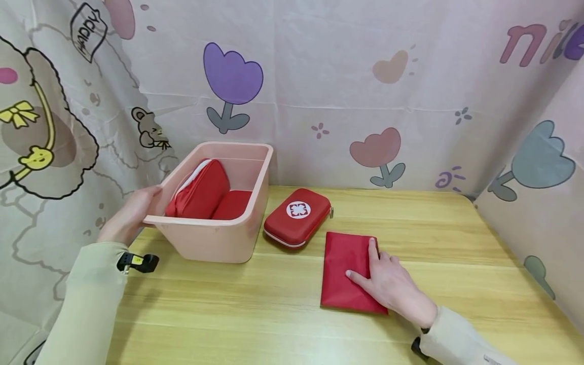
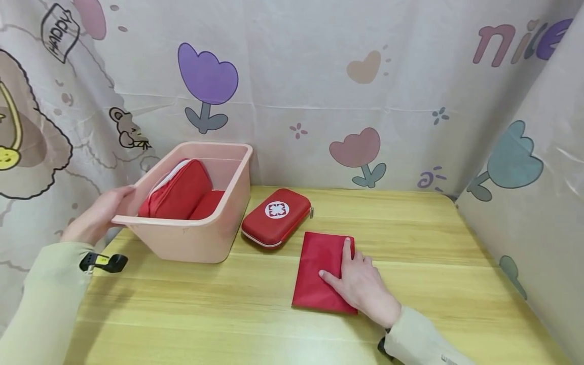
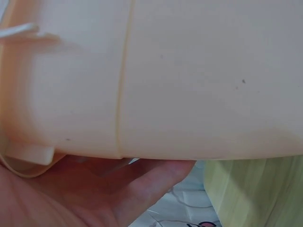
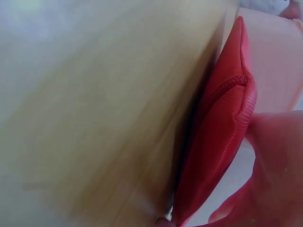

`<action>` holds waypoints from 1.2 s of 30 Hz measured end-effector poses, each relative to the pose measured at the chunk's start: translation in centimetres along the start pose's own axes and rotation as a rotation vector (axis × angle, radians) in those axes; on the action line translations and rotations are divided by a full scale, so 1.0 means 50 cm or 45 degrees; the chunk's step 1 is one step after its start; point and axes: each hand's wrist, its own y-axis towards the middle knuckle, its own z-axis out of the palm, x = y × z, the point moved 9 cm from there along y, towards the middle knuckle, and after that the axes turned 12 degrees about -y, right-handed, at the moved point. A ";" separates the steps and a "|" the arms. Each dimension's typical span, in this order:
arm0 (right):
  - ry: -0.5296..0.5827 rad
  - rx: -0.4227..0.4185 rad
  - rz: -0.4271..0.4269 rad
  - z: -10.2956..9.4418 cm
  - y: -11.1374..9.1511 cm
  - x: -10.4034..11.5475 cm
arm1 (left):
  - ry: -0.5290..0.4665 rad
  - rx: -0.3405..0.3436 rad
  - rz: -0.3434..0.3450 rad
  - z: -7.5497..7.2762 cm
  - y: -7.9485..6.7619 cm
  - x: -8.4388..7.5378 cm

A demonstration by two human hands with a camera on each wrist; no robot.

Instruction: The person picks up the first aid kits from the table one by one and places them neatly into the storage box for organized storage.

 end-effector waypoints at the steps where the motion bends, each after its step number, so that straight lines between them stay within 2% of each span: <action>1: 0.008 0.006 0.000 0.001 0.001 0.000 | -0.001 -0.003 0.000 0.001 0.000 0.000; 6: 0.137 0.068 0.027 0.003 0.006 -0.006 | 0.014 0.000 -0.003 0.003 0.000 -0.001; 12: 0.410 0.187 0.111 0.015 0.026 -0.031 | 0.027 0.008 0.011 0.006 -0.002 -0.005; 14: 0.531 0.232 0.130 0.022 0.032 -0.040 | 0.032 0.014 0.016 0.005 -0.003 -0.005; 20: 1.062 0.424 0.114 0.050 0.032 -0.046 | 0.033 0.013 0.007 0.003 -0.006 0.000; 23: 1.209 0.484 0.116 0.055 0.026 -0.045 | 0.031 0.013 -0.001 0.003 -0.007 0.001; 27: 1.306 0.479 0.159 0.053 0.018 -0.047 | 0.029 0.017 -0.005 0.004 -0.007 0.001; 31: 1.349 0.418 0.226 0.047 0.012 -0.054 | 0.011 0.020 -0.004 0.003 -0.004 0.000; 36: 1.409 0.402 0.176 0.041 0.006 -0.055 | 0.022 0.016 0.006 0.004 -0.004 -0.001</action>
